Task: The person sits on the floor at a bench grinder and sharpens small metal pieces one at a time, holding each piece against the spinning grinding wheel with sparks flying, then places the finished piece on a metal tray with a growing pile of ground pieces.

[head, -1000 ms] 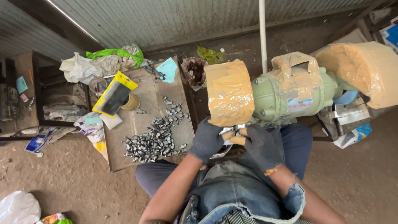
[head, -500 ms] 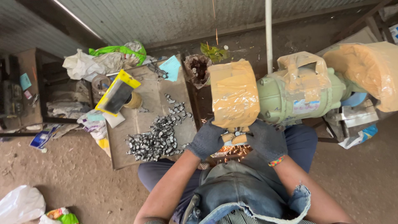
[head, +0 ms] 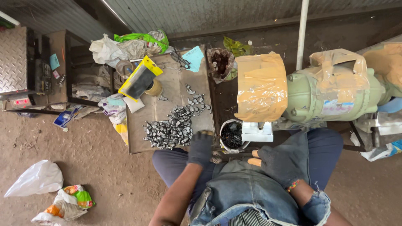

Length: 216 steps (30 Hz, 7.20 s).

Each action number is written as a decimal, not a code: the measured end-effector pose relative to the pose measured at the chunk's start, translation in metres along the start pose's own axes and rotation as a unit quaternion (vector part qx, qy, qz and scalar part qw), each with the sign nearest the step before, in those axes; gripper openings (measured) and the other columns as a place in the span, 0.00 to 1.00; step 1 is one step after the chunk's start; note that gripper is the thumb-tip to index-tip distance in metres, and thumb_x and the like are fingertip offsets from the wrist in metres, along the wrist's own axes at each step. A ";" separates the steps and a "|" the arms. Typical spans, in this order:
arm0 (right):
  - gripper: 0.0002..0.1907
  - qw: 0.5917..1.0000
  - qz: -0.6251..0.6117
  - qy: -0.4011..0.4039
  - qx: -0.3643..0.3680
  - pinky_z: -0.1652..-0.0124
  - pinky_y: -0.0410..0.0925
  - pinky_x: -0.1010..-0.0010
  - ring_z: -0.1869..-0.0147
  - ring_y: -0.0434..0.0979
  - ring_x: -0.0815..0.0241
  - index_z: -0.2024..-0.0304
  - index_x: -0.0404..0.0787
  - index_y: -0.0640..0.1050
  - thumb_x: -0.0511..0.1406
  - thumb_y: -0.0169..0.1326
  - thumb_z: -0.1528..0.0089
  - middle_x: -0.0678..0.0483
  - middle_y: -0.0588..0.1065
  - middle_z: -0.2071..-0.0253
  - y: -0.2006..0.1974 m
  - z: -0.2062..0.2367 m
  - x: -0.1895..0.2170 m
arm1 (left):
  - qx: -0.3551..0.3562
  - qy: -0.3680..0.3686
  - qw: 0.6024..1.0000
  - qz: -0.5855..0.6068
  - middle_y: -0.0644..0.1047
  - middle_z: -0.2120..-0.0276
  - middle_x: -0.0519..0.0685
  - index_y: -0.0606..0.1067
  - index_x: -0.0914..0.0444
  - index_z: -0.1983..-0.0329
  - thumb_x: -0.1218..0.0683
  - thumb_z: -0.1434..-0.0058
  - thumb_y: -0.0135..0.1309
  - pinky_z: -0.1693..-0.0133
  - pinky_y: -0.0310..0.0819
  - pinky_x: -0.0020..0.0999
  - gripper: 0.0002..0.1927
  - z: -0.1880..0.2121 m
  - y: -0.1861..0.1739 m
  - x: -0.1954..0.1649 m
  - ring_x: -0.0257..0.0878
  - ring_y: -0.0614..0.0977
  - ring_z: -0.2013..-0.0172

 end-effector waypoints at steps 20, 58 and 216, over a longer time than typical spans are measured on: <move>0.22 0.988 -0.064 0.112 -0.089 0.63 0.71 0.62 0.61 0.82 0.51 0.57 0.47 0.84 0.48 0.67 0.50 0.54 0.80 0.63 -0.077 -0.015 0.024 | 0.095 -0.131 0.786 0.597 0.80 0.64 0.52 0.69 0.64 0.36 0.54 0.41 0.61 0.59 0.77 0.37 0.30 -0.012 -0.066 -0.095 0.41 0.80 0.63; 0.16 0.986 -0.006 0.129 -0.108 0.61 0.70 0.59 0.60 0.80 0.50 0.61 0.45 0.85 0.46 0.63 0.47 0.51 0.79 0.65 -0.073 -0.038 -0.017 | -0.024 0.215 0.940 0.263 0.80 0.53 0.54 0.81 0.59 0.54 0.52 0.43 0.59 0.48 0.73 0.48 0.14 -0.094 -0.049 -0.074 0.54 0.80 0.50; 0.22 0.934 -0.168 0.306 -0.076 0.66 0.73 0.68 0.68 0.83 0.61 0.49 0.47 0.83 0.43 0.67 0.46 0.52 0.85 0.65 -0.056 0.024 0.079 | 0.110 -0.266 0.299 0.910 0.76 0.67 0.44 0.73 0.58 0.51 0.41 0.30 0.46 0.76 0.67 0.27 0.18 0.081 0.005 -0.093 0.33 0.77 0.73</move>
Point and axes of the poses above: each hand's wrist, its own z-axis away from the middle knuckle, its own y-axis out of the palm, x = y × z, the point moved 4 cm from there along -z, towards the middle knuckle
